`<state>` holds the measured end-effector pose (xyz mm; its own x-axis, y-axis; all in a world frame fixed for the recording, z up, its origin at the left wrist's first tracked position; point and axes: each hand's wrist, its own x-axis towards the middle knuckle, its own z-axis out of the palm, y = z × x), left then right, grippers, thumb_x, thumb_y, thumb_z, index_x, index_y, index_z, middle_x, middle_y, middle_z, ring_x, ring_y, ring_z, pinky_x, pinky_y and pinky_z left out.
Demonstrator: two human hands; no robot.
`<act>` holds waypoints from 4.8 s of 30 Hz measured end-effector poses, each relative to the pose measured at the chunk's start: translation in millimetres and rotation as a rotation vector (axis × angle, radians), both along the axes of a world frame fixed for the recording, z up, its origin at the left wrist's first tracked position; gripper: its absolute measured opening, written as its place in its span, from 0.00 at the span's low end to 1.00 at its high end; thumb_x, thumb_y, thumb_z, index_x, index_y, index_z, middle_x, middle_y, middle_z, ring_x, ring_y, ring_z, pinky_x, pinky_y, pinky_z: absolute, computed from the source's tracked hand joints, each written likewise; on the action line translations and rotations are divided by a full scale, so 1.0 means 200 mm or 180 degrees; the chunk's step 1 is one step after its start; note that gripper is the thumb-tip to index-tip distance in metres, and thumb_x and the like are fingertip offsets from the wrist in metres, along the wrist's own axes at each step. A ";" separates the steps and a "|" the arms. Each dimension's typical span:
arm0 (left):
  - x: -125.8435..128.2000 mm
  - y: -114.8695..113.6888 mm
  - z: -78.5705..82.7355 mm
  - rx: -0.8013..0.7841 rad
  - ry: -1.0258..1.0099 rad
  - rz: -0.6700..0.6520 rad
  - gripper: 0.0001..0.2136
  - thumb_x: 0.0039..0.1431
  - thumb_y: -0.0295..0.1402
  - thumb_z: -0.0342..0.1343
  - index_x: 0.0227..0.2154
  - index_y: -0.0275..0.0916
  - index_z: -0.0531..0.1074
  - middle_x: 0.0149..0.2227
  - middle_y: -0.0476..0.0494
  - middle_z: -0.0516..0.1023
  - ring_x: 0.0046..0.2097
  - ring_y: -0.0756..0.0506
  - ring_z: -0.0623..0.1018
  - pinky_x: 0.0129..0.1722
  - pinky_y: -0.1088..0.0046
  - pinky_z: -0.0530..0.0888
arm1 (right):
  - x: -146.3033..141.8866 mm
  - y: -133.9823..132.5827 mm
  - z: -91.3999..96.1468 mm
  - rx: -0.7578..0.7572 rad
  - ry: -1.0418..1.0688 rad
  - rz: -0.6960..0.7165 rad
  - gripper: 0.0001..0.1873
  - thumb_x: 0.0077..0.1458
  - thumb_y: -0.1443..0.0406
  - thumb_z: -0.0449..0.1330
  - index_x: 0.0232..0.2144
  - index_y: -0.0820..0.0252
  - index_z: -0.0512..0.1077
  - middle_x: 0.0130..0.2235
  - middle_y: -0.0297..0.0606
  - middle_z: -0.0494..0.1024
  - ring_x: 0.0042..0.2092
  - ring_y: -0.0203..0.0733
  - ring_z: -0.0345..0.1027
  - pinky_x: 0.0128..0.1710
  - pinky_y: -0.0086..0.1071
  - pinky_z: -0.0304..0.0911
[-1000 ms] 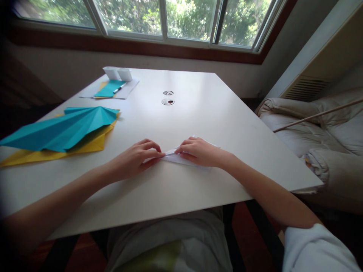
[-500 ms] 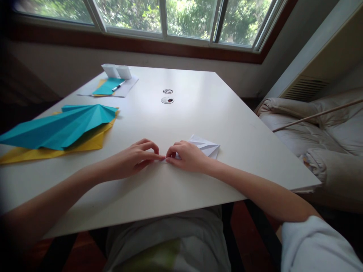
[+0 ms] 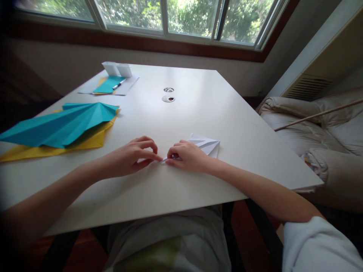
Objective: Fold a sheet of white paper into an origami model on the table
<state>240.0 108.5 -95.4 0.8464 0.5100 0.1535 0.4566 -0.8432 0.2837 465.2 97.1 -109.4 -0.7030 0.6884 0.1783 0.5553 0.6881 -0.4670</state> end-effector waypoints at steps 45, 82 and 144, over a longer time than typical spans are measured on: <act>0.15 -0.07 -0.04 -0.0761 -0.0186 0.1788 0.07 0.49 0.38 0.54 0.24 0.44 0.76 0.28 0.48 0.75 0.41 0.39 0.68 0.43 0.58 0.60 | -0.01 0.00 -0.02 0.0193 -0.0204 -0.0001 0.08 0.58 0.64 0.54 0.29 0.62 0.69 0.31 0.38 0.73 0.33 0.37 0.63 0.37 0.32 0.56; 0.19 -0.09 -0.09 -0.0343 -0.0648 0.0944 0.05 0.55 0.30 0.54 0.29 0.42 0.75 0.35 0.50 0.76 0.40 0.46 0.69 0.43 0.67 0.62 | 0.16 0.09 0.04 -0.0482 -0.0163 0.0237 0.11 0.54 0.59 0.57 0.27 0.62 0.71 0.27 0.34 0.73 0.31 0.35 0.63 0.38 0.31 0.54; 0.24 -0.26 -0.05 0.1434 0.0907 0.0191 0.14 0.61 0.23 0.42 0.45 0.27 0.68 0.42 0.35 0.72 0.44 0.40 0.69 0.38 0.65 0.66 | 0.18 0.10 0.06 -0.0622 -0.0201 0.0154 0.15 0.48 0.55 0.61 0.31 0.62 0.70 0.28 0.33 0.69 0.29 0.33 0.60 0.28 0.26 0.53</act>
